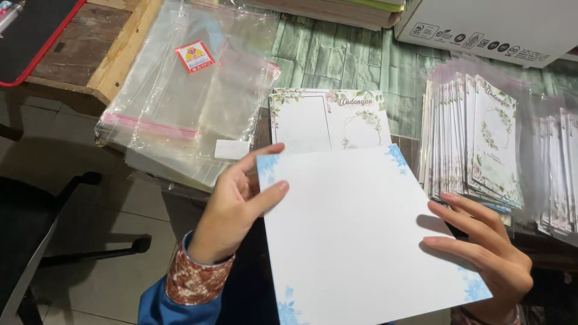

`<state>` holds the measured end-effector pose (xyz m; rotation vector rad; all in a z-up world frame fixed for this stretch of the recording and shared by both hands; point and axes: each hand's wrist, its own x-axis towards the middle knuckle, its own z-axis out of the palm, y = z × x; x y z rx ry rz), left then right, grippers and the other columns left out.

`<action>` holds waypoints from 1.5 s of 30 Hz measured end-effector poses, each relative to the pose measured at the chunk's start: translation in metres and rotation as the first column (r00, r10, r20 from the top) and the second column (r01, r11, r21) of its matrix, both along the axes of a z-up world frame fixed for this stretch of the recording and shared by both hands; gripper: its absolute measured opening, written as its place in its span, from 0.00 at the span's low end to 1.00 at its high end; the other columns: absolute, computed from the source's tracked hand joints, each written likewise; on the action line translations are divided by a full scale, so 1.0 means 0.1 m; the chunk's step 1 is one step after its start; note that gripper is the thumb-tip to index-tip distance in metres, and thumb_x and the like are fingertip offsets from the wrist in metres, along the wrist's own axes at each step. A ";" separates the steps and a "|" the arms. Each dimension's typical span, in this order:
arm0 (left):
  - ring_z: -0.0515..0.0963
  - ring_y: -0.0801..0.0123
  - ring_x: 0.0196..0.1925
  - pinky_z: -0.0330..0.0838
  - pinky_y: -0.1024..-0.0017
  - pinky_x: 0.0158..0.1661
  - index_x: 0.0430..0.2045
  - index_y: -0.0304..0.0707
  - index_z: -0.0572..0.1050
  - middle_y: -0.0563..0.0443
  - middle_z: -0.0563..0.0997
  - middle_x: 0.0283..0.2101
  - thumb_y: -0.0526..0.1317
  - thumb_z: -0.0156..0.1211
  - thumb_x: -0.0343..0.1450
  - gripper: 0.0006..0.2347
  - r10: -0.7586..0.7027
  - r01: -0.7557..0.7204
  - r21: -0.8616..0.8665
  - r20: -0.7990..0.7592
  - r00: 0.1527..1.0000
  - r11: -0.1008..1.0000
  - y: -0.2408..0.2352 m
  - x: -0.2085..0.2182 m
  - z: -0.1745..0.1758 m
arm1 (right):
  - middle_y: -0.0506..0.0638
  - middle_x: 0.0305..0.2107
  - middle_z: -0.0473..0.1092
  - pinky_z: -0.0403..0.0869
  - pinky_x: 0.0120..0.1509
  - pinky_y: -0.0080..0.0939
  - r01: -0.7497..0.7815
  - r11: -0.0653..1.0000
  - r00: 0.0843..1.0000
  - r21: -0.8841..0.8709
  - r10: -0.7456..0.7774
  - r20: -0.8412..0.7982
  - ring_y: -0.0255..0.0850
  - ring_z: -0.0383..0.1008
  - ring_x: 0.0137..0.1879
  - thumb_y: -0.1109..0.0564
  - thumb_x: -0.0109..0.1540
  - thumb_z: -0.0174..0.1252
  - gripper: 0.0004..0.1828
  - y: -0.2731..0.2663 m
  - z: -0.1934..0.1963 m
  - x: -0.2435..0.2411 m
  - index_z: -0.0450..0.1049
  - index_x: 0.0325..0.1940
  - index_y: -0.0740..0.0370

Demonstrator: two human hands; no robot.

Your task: Folding printed wedding invitations and stacking them on a table.

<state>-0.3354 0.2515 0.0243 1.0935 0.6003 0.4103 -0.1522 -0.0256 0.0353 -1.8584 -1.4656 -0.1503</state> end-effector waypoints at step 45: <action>0.88 0.60 0.48 0.80 0.70 0.51 0.47 0.29 0.78 0.42 0.86 0.48 0.39 0.60 0.74 0.12 0.005 -0.076 0.748 0.097 0.995 0.659 -0.83 0.14 -0.36 | 0.53 0.38 0.80 0.77 0.55 0.33 0.359 0.929 0.709 -0.090 -0.334 -0.621 0.37 0.80 0.46 0.61 0.59 0.65 0.09 0.72 -0.30 -0.50 0.80 0.42 0.67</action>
